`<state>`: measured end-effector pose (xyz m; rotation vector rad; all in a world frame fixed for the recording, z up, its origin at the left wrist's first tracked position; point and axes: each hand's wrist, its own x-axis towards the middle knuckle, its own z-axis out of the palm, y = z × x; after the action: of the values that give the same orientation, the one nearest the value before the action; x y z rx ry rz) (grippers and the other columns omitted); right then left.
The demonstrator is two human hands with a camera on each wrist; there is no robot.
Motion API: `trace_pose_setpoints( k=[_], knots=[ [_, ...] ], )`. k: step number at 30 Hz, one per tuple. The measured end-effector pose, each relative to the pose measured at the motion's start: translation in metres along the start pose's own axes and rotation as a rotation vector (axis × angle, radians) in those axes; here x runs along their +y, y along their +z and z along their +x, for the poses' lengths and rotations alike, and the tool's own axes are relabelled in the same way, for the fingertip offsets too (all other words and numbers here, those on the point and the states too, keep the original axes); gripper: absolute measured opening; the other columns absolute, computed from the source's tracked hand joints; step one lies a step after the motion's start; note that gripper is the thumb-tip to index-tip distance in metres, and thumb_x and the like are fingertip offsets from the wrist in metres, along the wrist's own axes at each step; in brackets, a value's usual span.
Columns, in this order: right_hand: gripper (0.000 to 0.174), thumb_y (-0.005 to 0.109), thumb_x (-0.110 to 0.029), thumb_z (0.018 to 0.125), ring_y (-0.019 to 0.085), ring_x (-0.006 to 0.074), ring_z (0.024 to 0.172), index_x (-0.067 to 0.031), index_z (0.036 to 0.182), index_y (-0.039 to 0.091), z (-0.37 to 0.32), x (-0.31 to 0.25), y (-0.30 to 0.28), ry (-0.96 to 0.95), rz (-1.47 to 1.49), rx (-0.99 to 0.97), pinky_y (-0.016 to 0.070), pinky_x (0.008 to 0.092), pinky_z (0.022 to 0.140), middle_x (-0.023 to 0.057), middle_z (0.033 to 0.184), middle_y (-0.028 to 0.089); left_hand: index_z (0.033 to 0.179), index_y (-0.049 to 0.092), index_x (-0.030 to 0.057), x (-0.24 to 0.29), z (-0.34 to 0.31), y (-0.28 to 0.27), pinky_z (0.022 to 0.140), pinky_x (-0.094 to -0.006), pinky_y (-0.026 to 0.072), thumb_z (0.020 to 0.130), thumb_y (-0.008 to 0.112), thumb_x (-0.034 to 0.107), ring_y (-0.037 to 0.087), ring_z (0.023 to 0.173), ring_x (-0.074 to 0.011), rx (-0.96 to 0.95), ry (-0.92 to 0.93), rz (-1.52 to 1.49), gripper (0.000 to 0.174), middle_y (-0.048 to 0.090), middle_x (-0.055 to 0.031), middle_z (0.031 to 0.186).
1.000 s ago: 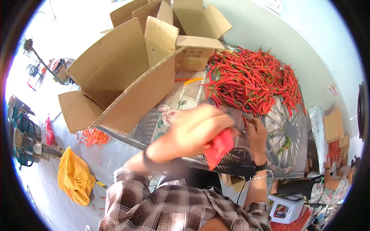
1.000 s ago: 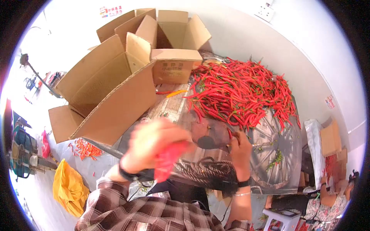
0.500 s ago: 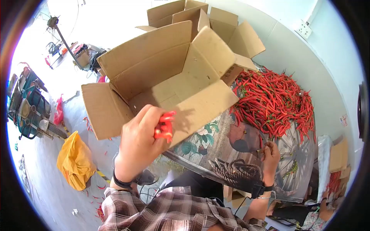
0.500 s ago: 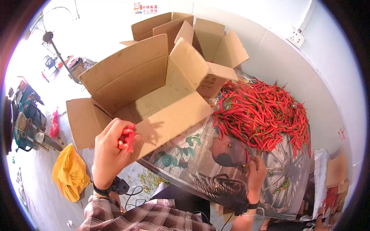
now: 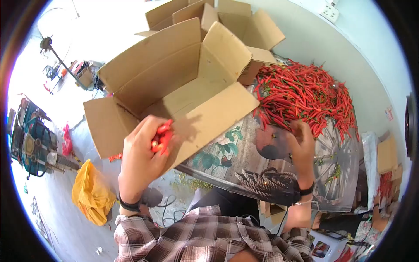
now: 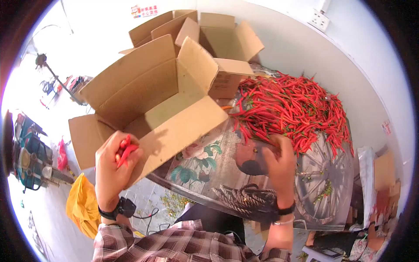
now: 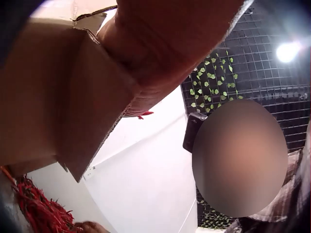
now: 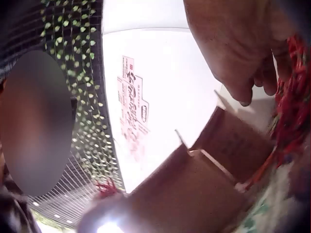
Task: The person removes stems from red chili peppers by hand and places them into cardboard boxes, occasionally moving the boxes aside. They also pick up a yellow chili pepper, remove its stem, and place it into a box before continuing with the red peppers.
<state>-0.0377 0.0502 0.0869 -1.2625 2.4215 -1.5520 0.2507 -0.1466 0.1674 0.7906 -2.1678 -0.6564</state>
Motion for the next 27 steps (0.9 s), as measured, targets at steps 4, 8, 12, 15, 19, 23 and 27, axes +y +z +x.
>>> trace_pose_setpoints(
  k=[4,8,12,15,19,23,27],
  knots=[
    [0.034,0.059,-0.018,0.088,0.059,0.0130,0.070,-0.0009,0.117,0.054,0.029,-0.048,0.042,0.030,0.414,-0.230,0.0475,0.0256,0.057,0.0074,0.099,0.060,0.083,0.059,0.0033,0.004,-0.014,-0.002,0.063,-0.0293,0.0449,0.071,0.070,0.009,0.057,0.066,-0.0218,-0.106,-0.018,-0.049,0.018,0.058,-0.0088,0.072],
    [0.035,0.056,-0.021,0.089,0.055,0.0081,0.062,0.0006,0.116,0.054,0.038,-0.054,0.079,0.278,0.767,-0.450,0.0411,0.0224,0.046,0.0038,0.086,0.060,0.084,0.060,0.0038,0.006,-0.027,0.004,0.062,-0.0281,0.0446,0.071,0.075,0.011,0.057,0.066,-0.0204,-0.228,0.030,-0.110,0.021,0.058,-0.0075,0.073],
    [0.032,0.055,-0.019,0.088,0.053,0.0060,0.060,0.0026,0.111,0.056,0.033,-0.056,0.069,0.442,0.989,-0.517,0.0384,0.0225,0.045,0.0007,0.076,0.059,0.080,0.062,0.0051,0.004,-0.033,-0.003,0.060,-0.0281,0.0449,0.070,0.076,0.010,0.059,0.064,-0.0205,-0.353,0.032,-0.260,0.018,0.059,-0.0072,0.072],
    [0.029,0.055,-0.018,0.088,0.053,0.0056,0.062,0.0021,0.108,0.057,0.017,-0.075,0.038,0.340,0.910,-0.373,0.0386,0.0212,0.046,0.0012,0.080,0.059,0.079,0.064,0.0051,0.003,-0.026,-0.023,0.058,-0.0289,0.0464,0.068,0.081,0.013,0.061,0.065,-0.0211,-0.573,0.112,-0.374,0.022,0.063,-0.0065,0.073],
    [0.031,0.054,-0.020,0.087,0.055,0.0076,0.070,0.0022,0.108,0.057,-0.002,-0.089,-0.003,0.422,0.900,-0.242,0.0419,0.0208,0.056,0.0020,0.084,0.059,0.086,0.064,0.0037,0.009,-0.014,-0.028,0.057,-0.0290,0.0456,0.076,0.079,0.015,0.059,0.066,-0.0197,-0.959,0.265,-0.758,0.021,0.063,-0.0053,0.076],
    [0.032,0.052,-0.022,0.086,0.056,0.0117,0.082,0.0023,0.107,0.056,-0.015,-0.091,-0.042,0.203,0.673,0.028,0.0444,0.0243,0.072,0.0042,0.090,0.059,0.090,0.061,0.0028,0.018,0.000,-0.015,0.055,-0.0284,0.0411,0.084,0.072,0.014,0.053,0.063,-0.0180,-1.340,0.449,-1.031,0.017,0.058,-0.0042,0.074],
    [0.034,0.049,-0.024,0.086,0.057,0.0139,0.084,0.0029,0.107,0.055,-0.028,-0.077,-0.085,0.126,0.643,0.338,0.0449,0.0257,0.076,0.0066,0.094,0.058,0.090,0.062,0.0011,0.009,0.022,-0.017,0.054,-0.0288,0.0422,0.082,0.073,0.016,0.055,0.063,-0.0197,-1.314,0.635,-1.291,0.021,0.058,-0.0074,0.076]
  ],
)
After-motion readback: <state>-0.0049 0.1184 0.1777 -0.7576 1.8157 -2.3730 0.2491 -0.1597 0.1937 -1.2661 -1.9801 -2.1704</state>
